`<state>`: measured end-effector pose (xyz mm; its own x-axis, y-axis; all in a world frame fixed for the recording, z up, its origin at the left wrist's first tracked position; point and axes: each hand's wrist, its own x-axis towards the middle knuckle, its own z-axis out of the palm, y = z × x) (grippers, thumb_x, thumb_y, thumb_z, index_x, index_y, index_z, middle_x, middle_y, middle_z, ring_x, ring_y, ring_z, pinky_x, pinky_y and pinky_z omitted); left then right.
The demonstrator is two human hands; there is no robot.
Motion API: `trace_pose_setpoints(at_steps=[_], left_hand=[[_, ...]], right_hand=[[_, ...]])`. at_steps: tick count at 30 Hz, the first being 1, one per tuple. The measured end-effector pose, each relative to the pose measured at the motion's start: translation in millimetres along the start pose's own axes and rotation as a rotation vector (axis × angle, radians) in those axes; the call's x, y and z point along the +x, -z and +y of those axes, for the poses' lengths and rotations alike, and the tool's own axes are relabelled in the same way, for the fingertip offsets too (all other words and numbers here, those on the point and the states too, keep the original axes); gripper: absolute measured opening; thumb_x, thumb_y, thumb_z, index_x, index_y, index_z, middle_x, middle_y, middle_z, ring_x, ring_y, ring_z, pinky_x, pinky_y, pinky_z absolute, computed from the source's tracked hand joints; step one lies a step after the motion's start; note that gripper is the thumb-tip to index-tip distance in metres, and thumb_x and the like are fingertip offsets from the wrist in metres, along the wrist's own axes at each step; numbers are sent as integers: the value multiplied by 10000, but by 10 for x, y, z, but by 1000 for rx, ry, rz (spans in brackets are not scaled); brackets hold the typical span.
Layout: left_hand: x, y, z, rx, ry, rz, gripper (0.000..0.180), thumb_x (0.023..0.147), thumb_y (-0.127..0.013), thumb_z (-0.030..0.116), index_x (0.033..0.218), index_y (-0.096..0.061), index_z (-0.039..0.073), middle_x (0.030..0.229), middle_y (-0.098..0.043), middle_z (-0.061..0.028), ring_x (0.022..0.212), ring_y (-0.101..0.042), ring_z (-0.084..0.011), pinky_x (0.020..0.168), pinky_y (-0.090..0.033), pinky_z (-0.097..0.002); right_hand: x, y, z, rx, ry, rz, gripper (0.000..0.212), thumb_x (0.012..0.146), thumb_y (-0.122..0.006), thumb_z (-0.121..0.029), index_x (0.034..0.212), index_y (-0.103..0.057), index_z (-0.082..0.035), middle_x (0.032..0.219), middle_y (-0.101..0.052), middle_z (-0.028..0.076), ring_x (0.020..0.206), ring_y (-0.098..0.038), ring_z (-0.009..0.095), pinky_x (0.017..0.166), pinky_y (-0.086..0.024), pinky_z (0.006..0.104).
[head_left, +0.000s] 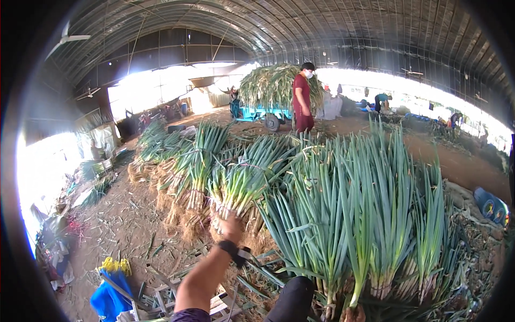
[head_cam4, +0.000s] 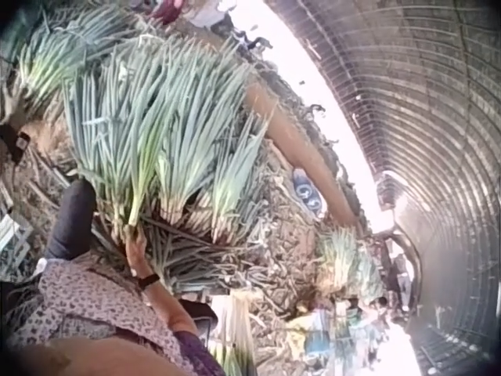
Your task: The person peels the outer layers from a leek by hand, trims the roots, and places the cleaned leek onto a metal rack, repeating the process for several more leeks.
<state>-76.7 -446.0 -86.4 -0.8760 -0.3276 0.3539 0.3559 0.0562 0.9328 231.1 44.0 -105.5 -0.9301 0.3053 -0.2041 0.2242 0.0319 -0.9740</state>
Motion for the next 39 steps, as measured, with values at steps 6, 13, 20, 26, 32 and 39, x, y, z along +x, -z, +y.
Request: trace_pose_setpoints(at_steps=[6, 13, 20, 26, 32, 39], left_hand=[[653, 1968, -54, 510, -183, 188, 684, 866, -334, 576, 1390, -245, 146, 1403, -301, -85, 1253, -307, -238, 1011, -197, -523], [-136, 1190, 158, -79, 275, 392, 565, 881, -481, 272, 1373, -203, 282, 989, -547, 37, 668, -503, -107, 553, -353, -245], [-106, 475, 792, -280, 415, 492, 572, 802, -561, 175, 1289, -276, 267, 965, -549, -32, 658, -519, -161, 526, -396, -274], [-1165, -1296, 1384, -276, 465, -363, 258, 832, -555, 214, 1062, -527, 98, 885, -576, -68, 743, -572, -187, 607, -486, -290], [-2479, -2894, 1889, -521, 726, -1014, 334, 927, -431, 274, 1156, -462, 33, 1042, -573, -106, 951, -561, -214, 839, -443, -332], [-2514, -3424, 2012, -801, 819, -893, 281, 891, -517, 325, 1090, -454, 137, 790, -499, -53, 737, -515, -217, 675, -443, -381]], right_hand=[[-46, 140, 264, -440, 245, 59, 710, 909, -482, -370, 1408, -95, -44, 976, -506, 96, 715, -468, 160, 612, -377, 353], [74, -8, 167, -340, 455, 211, 213, 899, -535, -181, 1038, -486, -27, 705, -428, 29, 598, -387, 146, 558, -352, 333], [-125, 116, -68, -37, 177, 136, 276, 893, -536, -156, 1133, -457, -43, 821, -504, 68, 634, -435, 163, 548, -347, 361], [-68, 25, -344, -103, 314, 189, 327, 874, -518, -152, 1167, -418, -47, 952, -557, 111, 780, -543, 229, 655, -417, 384], [-31, -84, -958, 134, 506, 209, 109, 885, -454, -36, 991, -471, -59, 821, -577, 65, 696, -553, 132, 629, -455, 267], [-150, 169, -1080, 431, 596, 252, 91, 895, -500, -72, 985, -502, -62, 875, -567, 28, 779, -539, 124, 692, -445, 273]])
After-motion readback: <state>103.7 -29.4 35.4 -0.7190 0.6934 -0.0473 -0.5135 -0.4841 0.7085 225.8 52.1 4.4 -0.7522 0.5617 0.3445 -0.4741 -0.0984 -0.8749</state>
